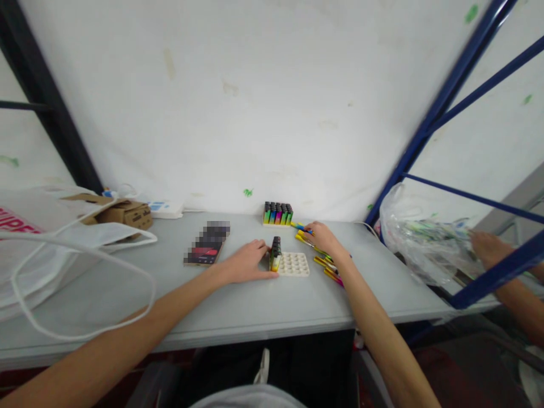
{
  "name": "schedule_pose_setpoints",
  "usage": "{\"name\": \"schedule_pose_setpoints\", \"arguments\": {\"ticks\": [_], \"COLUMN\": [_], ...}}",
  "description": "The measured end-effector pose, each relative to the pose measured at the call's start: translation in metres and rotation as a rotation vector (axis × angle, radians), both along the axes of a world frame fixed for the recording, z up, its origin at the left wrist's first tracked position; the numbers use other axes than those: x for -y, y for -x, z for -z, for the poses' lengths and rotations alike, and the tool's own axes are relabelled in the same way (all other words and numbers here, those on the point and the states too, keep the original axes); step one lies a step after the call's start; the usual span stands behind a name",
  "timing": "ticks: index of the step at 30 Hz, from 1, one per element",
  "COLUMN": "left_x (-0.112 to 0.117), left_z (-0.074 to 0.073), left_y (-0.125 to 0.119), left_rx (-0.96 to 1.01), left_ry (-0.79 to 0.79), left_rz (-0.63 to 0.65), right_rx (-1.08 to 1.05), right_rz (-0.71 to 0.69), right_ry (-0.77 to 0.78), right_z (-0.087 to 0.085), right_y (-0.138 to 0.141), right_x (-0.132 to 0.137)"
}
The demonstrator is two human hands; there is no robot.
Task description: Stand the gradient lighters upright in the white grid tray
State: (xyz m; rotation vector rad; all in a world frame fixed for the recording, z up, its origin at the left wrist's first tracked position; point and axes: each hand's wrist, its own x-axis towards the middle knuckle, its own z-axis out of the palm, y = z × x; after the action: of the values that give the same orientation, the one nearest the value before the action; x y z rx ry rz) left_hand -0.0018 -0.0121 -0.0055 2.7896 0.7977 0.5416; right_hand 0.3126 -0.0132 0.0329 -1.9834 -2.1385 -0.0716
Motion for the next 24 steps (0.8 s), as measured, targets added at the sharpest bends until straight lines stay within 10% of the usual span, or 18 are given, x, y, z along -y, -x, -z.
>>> {"name": "schedule_pose_setpoints", "arguments": {"ticks": [12,20,24], "left_x": [0.005,0.004,0.004], "left_z": [-0.003,-0.002,-0.002], "left_y": [-0.001,-0.001,-0.001], "left_rx": [-0.008,-0.008,-0.007], "left_ry": [0.005,-0.004,0.005], "left_rz": [-0.017,-0.017,-0.017], "right_rx": [0.055,-0.016,-0.406], "right_rz": [-0.033,-0.017,-0.086], "right_ry": [0.106,0.094,-0.038], "right_z": [0.003,-0.004,-0.014], "right_y": [0.018,0.009,0.004], "right_x": [-0.061,-0.032,-0.003]}}
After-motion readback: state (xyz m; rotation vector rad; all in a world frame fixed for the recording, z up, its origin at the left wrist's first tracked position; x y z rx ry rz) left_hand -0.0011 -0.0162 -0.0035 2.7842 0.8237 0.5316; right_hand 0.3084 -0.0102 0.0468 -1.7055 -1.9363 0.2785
